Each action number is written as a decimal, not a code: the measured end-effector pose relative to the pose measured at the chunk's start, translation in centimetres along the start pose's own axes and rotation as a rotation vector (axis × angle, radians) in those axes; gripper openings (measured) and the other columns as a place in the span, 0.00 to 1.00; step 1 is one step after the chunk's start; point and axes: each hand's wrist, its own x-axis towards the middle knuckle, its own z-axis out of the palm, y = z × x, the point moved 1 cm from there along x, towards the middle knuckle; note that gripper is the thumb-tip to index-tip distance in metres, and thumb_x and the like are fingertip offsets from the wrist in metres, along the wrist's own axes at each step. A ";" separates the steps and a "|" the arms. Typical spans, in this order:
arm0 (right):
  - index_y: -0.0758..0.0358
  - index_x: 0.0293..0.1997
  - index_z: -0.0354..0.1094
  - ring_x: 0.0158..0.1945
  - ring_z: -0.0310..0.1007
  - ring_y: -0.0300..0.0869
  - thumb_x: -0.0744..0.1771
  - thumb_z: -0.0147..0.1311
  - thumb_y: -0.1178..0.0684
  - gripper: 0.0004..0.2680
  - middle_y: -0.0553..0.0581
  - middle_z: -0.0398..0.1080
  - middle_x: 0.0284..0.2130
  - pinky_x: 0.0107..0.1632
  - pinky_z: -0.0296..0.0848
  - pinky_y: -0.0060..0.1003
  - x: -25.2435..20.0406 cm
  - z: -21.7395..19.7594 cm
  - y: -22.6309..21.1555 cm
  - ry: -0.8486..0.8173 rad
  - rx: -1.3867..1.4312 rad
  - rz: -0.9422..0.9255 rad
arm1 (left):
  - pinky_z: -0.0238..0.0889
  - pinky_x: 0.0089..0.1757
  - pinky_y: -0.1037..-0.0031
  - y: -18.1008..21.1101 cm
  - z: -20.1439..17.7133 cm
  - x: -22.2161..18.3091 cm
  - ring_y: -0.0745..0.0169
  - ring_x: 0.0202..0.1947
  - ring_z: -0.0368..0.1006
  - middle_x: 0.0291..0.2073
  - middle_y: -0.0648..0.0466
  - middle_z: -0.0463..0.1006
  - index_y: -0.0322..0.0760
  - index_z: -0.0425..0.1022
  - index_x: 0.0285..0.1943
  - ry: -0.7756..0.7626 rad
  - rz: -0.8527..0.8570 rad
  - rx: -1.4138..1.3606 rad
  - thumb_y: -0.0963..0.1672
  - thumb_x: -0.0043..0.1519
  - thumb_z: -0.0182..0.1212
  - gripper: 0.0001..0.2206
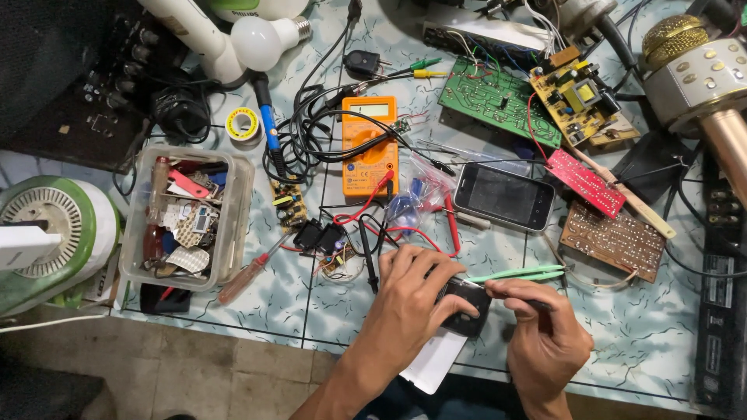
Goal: Assembling a mobile phone by inserting the battery and snapping on the back cover.
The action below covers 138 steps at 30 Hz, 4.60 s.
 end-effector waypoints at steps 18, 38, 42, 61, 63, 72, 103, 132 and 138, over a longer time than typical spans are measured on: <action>0.72 0.30 0.62 0.33 0.73 0.44 0.64 0.44 0.61 0.04 0.61 0.69 0.27 0.42 0.73 0.30 0.7 0.7 -0.2 -0.077 -0.065 0.057 | 0.51 0.45 0.69 -1.0 0.8 -0.6 0.57 0.43 0.63 0.39 0.53 0.68 0.37 0.67 0.40 0.005 0.098 0.101 0.51 0.49 0.62 0.19; 0.68 0.31 0.60 0.28 0.72 0.40 0.66 0.41 0.59 0.06 0.58 0.68 0.26 0.36 0.72 0.27 1.9 1.7 0.1 -0.138 -0.113 0.186 | 0.52 0.44 0.69 -1.6 0.9 -0.7 0.57 0.42 0.63 0.39 0.53 0.69 0.35 0.66 0.39 0.044 0.092 0.085 0.54 0.48 0.58 0.21; 0.70 0.31 0.58 0.27 0.70 0.41 0.66 0.40 0.59 0.05 0.61 0.66 0.25 0.33 0.74 0.28 2.4 1.9 0.7 -0.189 0.043 0.308 | 0.52 0.45 0.70 -1.6 0.8 -0.6 0.57 0.41 0.63 0.38 0.53 0.69 0.36 0.65 0.38 0.056 0.095 0.094 0.54 0.48 0.58 0.21; 0.61 0.23 0.63 0.22 0.67 0.32 0.65 0.44 0.55 0.08 0.48 0.67 0.20 0.31 0.65 0.23 6.0 1.8 0.3 -0.573 -0.207 0.294 | 0.54 0.45 0.67 -1.8 0.8 -0.8 0.55 0.41 0.63 0.37 0.51 0.68 0.33 0.65 0.38 0.077 0.083 0.102 0.55 0.48 0.57 0.23; 0.63 0.24 0.62 0.21 0.68 0.33 0.65 0.43 0.55 0.08 0.49 0.67 0.18 0.31 0.67 0.23 6.2 1.9 0.2 -0.572 -0.162 0.374 | 0.54 0.45 0.68 -1.7 0.7 -0.8 0.56 0.41 0.62 0.37 0.51 0.67 0.33 0.65 0.38 0.069 0.076 0.090 0.54 0.47 0.58 0.23; 0.59 0.24 0.63 0.20 0.71 0.31 0.64 0.45 0.53 0.08 0.48 0.68 0.16 0.28 0.63 0.21 6.4 1.7 1.0 -0.630 -0.236 0.352 | 0.53 0.45 0.67 -1.8 0.8 -0.8 0.55 0.41 0.62 0.37 0.51 0.67 0.33 0.65 0.37 0.061 0.080 0.098 0.55 0.48 0.58 0.22; 0.55 0.20 0.60 0.15 0.63 0.32 0.63 0.45 0.54 0.08 0.42 0.65 0.13 0.22 0.59 0.26 6.8 1.5 1.8 -0.797 -0.374 -0.015 | 0.54 0.45 0.66 -1.9 1.4 -0.9 0.54 0.40 0.62 0.34 0.51 0.66 0.33 0.63 0.34 0.071 0.092 0.129 0.55 0.43 0.63 0.25; 0.55 0.26 0.66 0.15 0.61 0.29 0.62 0.47 0.56 0.03 0.45 0.68 0.11 0.23 0.59 0.23 7.6 1.0 1.0 -0.741 -0.361 0.330 | 0.50 0.49 0.59 -1.4 1.0 -0.6 0.50 0.42 0.59 0.38 0.46 0.65 0.29 0.61 0.34 0.018 0.157 0.233 0.65 0.38 0.46 0.37; 0.57 0.26 0.65 0.16 0.66 0.27 0.63 0.46 0.57 0.04 0.43 0.69 0.14 0.25 0.62 0.21 7.7 1.0 1.4 -0.753 -0.314 0.270 | 0.49 0.49 0.57 -1.5 1.4 -0.7 0.49 0.41 0.59 0.37 0.45 0.64 0.31 0.62 0.33 -0.007 0.127 0.217 0.63 0.39 0.51 0.33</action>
